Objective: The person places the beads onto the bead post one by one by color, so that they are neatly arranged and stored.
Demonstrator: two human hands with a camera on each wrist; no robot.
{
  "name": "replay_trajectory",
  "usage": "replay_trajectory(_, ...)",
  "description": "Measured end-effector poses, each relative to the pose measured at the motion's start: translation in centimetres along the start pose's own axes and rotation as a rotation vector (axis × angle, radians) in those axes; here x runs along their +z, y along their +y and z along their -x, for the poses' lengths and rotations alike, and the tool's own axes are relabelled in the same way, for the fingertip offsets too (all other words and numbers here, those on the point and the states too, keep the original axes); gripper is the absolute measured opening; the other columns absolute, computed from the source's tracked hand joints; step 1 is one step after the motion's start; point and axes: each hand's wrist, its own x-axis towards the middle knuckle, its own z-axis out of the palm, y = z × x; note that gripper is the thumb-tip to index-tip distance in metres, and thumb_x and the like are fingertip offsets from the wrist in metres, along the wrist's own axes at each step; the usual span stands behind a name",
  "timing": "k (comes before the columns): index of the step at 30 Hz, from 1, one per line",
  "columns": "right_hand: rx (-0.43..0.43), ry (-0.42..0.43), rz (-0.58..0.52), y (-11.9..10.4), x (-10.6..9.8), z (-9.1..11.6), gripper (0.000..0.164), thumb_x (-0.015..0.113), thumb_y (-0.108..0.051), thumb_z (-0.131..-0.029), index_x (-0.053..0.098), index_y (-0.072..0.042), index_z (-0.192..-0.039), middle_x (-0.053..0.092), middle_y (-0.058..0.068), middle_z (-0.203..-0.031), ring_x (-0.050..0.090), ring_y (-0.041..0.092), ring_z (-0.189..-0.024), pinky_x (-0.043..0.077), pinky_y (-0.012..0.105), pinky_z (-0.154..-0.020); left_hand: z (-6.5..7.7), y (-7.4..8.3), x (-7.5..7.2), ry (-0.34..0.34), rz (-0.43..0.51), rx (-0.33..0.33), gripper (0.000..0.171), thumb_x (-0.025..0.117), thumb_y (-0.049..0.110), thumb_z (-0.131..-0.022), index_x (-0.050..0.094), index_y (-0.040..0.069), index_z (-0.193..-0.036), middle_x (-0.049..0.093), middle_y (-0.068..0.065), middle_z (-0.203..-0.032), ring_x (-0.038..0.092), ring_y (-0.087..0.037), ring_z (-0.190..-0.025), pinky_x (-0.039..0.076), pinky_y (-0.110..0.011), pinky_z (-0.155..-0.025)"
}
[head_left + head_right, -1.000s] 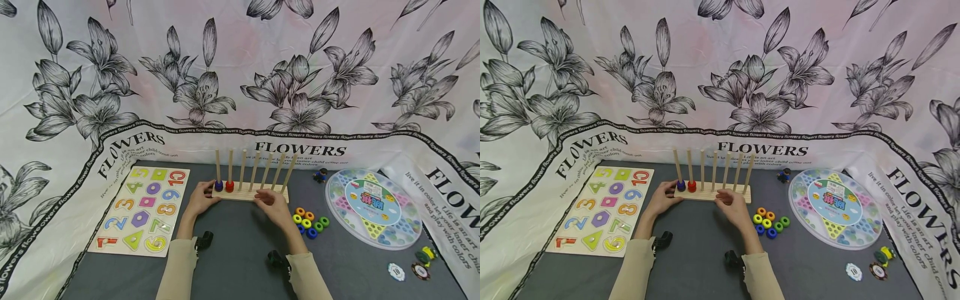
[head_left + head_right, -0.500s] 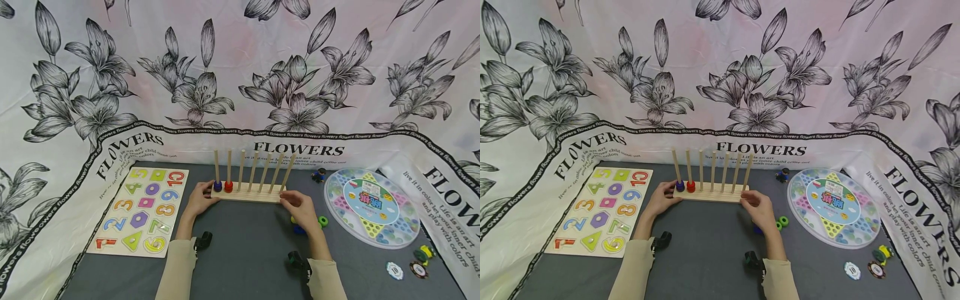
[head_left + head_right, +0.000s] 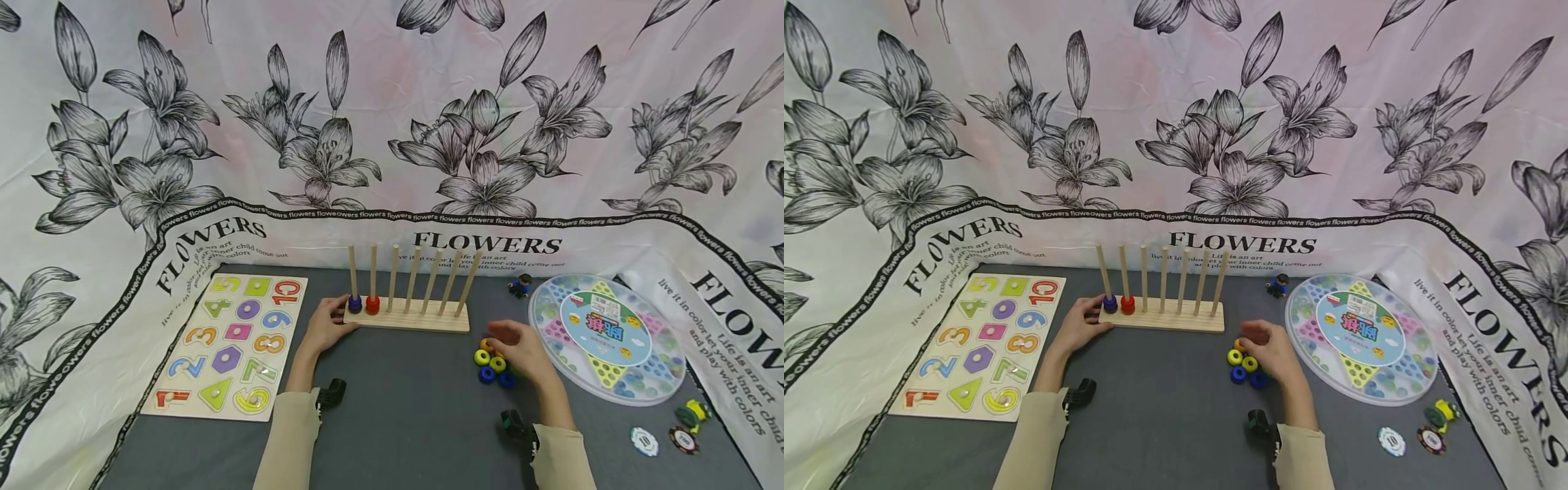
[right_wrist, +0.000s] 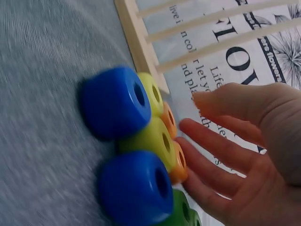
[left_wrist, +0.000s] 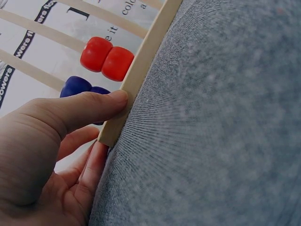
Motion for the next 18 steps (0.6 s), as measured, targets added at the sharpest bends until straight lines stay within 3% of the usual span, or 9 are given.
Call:
replay_trajectory(7,-0.033,-0.163,0.012,0.5,-0.9,-0.5,0.033,0.068,-0.001,-0.091,0.063,0.01,-0.121,0.067,0.026,-0.113,0.067,0.038,-0.102,0.06,0.031,-0.077,0.1,-0.1,0.0,0.003,0.0,-0.003,0.068,0.08,0.001,-0.08,0.051,-0.003,-0.141,0.048,-0.022,-0.125,0.059,-0.035,-0.111,0.053,-0.042,-0.096)
replay_trajectory(18,-0.029,-0.222,0.066,0.4,-1.2,-1.1,0.029,0.07,-0.003,-0.09,0.068,0.006,-0.118,0.07,0.021,-0.108,0.068,0.031,-0.095,0.059,0.031,-0.074,0.2,0.0,-0.1,0.006,0.003,0.01,0.067,0.08,0.001,-0.08,0.052,-0.004,-0.14,0.049,-0.022,-0.123,0.06,-0.036,-0.109,0.054,-0.042,-0.094)
